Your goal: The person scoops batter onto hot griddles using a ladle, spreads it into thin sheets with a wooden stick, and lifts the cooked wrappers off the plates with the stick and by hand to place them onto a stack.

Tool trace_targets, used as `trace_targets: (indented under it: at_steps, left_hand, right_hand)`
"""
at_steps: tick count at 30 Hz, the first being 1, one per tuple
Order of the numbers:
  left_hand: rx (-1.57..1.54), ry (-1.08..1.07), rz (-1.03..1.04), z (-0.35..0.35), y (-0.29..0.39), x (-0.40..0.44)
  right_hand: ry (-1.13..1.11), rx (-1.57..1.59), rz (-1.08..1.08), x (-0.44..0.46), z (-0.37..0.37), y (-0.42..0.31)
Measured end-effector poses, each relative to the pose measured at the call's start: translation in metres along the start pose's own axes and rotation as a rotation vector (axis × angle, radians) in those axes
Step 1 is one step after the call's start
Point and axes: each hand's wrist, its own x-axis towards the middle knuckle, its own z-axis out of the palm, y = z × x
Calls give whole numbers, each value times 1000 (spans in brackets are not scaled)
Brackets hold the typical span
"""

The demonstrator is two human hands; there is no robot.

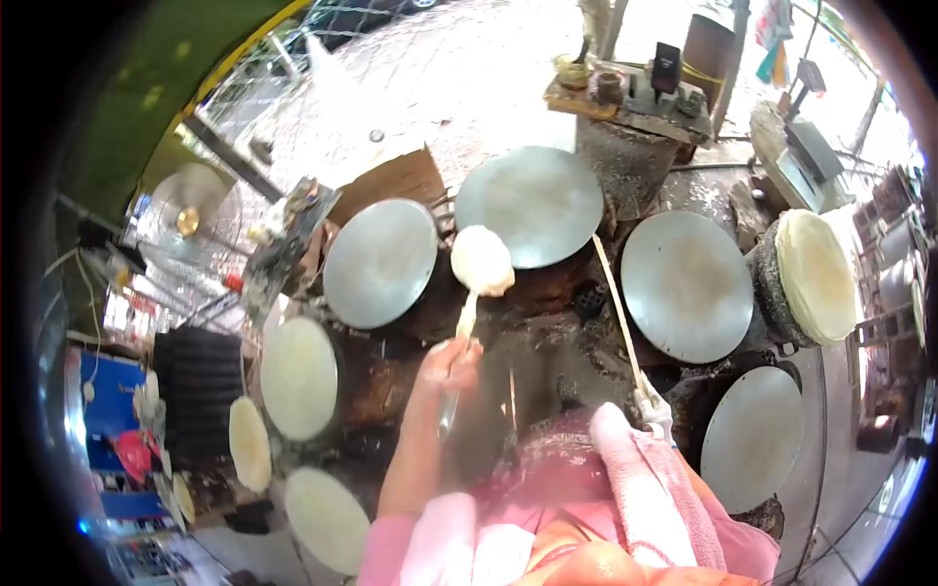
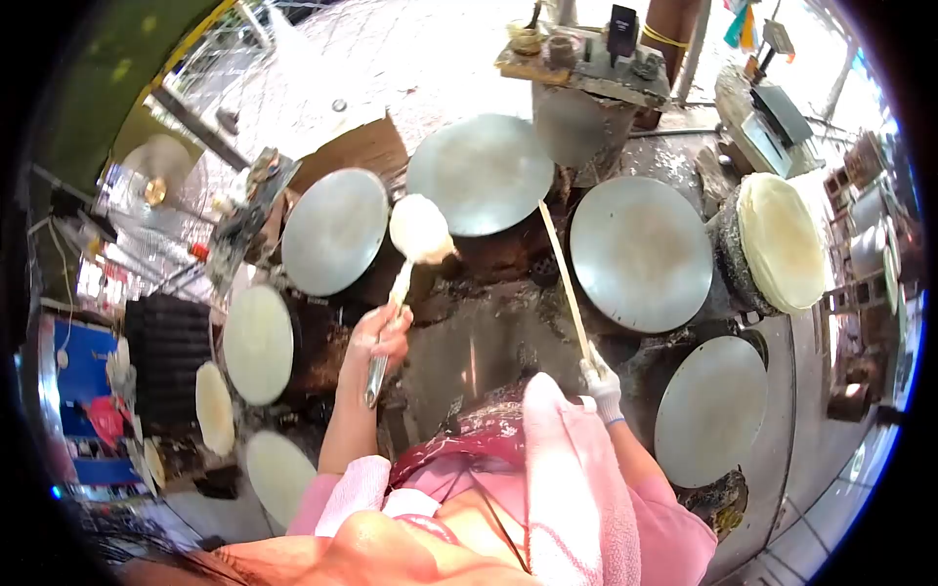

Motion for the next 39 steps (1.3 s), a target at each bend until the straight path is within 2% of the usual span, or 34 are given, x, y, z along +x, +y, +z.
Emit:
trace_targets:
  at_steps: [2, 3, 6, 7, 9, 10, 11, 12, 13, 14, 15, 16, 18, 19, 22, 23, 25, 27, 28, 29, 31, 32, 33, 35, 37, 38, 39]
  left_hand:
    - [145, -56, 26, 20, 46, 72]
    - [231, -23, 60, 35, 64, 104]
    - [390, 91, 158, 62, 95, 200]
    - [406, 78, 162, 67, 102, 228]
    - [415, 110, 185, 69, 107, 285]
    - [360, 84, 206, 66, 105, 311]
    - [301, 60, 223, 61, 101, 334]
    - [241, 37, 238, 51, 95, 352]
    - [316, 65, 257, 41, 90, 364]
    - [392, 79, 286, 33, 89, 379]
    - [466, 95, 314, 21, 88, 391]
    - [481, 123, 238, 7, 93, 399]
    - [852, 281, 407, -18, 100, 401]
    - [1038, 369, 496, -28, 106, 394]
    - [1172, 402, 843, -52, 140, 365]
    - [1169, 400, 888, -55, 154, 355]
    - [1167, 411, 975, -67, 182, 337]
    - [1037, 338, 847, -98, 198, 333]
    - [995, 326, 770, -108, 202, 329]
    - [952, 316, 693, -118, 206, 325]
    - [813, 295, 484, -116, 211, 301]
    - [687, 281, 373, -109, 215, 287]
    - [725, 313, 368, -116, 210, 283]
    - [798, 386, 358, -134, 200, 269]
    - [768, 460, 337, -132, 197, 242]
    - [723, 480, 323, -129, 197, 228]
    - [676, 501, 311, -128, 196, 219]
  right_hand:
    - [29, -27, -52, 33, 25, -46]
    - [42, -61, -96, 42, 45, -83]
    - [125, -103, -251, 102, 85, -117]
    - [144, -121, -259, 113, 103, -139]
    - [254, -268, -452, 158, 131, -141]
    - [269, -379, -426, 160, 151, -171]
    - [301, -385, -517, 179, 165, -167]
    - [317, -634, -348, 191, 177, -171]
    - [330, -872, -168, 200, 187, -172]
    - [402, -942, -160, 212, 195, -158]
    - [387, -918, -125, 219, 200, -151]
    - [404, -870, -122, 217, 207, -151]
    - [439, -828, -85, 214, 222, -151]
    - [405, -624, -21, 217, 233, -149]
    - [300, -35, 110, 228, 281, -166]
    - [273, -21, 141, 239, 290, -162]
    - [317, -295, -87, 246, 285, -156]
    - [468, -554, -161, 229, 270, -177]
    - [475, -562, 38, 218, 266, -202]
    - [461, -362, -43, 236, 248, -162]
    - [295, -84, 117, 233, 267, -184]
    - [216, -65, 206, 235, 273, -190]
    - [124, -54, 223, 232, 281, -204]
    - [109, -260, -58, 257, 270, -164]
    - [157, -495, -119, 243, 251, -198]
    - [246, -674, -298, 252, 231, -188]
    - [304, -459, -305, 256, 224, -190]
